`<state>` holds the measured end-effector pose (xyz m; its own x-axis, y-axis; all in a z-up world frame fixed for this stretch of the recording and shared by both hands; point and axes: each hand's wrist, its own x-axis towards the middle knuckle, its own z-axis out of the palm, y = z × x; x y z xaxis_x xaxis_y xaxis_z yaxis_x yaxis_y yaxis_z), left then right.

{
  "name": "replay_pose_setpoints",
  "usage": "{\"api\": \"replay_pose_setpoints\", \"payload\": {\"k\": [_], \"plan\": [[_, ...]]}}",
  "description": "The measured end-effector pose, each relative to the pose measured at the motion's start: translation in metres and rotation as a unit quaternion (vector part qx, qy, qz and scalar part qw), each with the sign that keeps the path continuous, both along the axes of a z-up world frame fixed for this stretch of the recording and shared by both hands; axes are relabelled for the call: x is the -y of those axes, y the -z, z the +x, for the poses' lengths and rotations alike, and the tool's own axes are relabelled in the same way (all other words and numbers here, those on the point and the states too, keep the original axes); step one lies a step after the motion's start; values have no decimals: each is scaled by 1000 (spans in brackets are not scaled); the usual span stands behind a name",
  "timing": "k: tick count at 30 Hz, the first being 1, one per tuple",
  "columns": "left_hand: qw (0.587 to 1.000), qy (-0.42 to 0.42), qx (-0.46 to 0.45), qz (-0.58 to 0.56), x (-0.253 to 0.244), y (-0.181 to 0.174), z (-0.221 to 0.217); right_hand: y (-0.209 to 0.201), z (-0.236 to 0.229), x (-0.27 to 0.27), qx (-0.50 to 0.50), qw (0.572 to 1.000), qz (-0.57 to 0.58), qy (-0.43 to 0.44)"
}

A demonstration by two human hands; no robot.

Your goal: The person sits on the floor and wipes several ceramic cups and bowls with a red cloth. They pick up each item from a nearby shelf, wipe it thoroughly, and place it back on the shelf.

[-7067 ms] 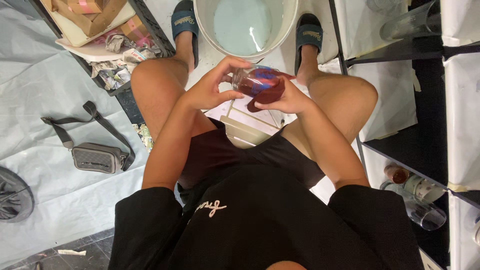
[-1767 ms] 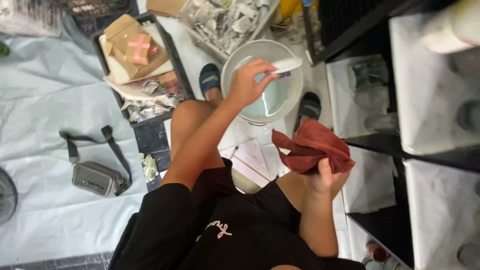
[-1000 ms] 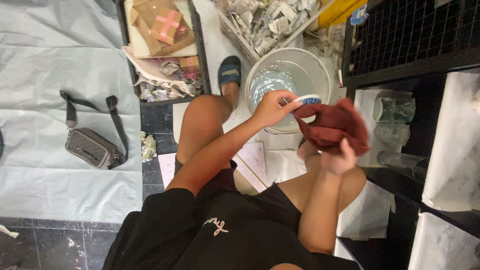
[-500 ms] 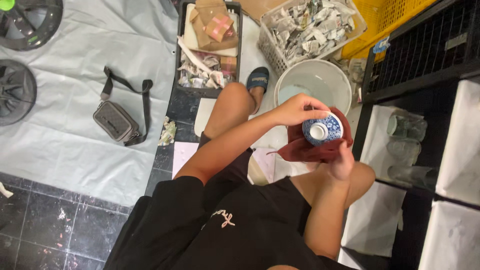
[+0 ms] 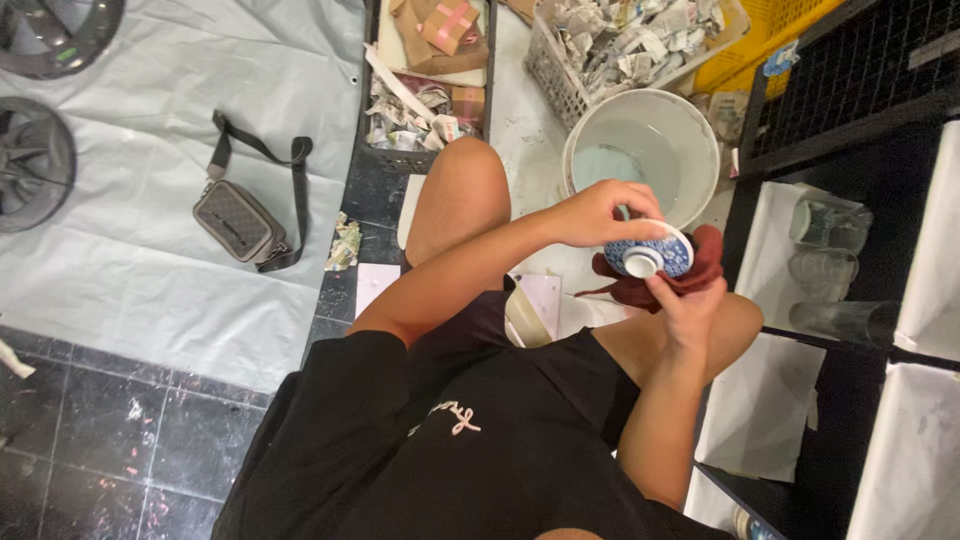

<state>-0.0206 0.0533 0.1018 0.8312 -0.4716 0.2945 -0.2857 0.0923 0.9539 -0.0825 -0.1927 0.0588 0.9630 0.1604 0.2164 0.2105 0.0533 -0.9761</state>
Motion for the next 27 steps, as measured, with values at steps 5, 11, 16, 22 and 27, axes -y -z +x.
{"api": "replay_pose_setpoints", "payload": {"k": [5, 11, 16, 22, 27], "plan": [[989, -98, -108, -29, 7, 53, 8, 15, 12, -28, 14, 990, -50, 132], [976, -3, -211, -61, 23, 114, 10, 17, 24, -65, 44, 994, -50, 87], [952, 46, -254, -166, 31, 153, 27, 21, 32, -83, 93, 940, -328, 21], [856, 81, -358, -365, 24, 153, 45, 21, 46, -96, 154, 920, -358, -31], [780, 177, -400, -446, 5, 146, 52, 21, 40, -99, 198, 918, -325, -108]]}}
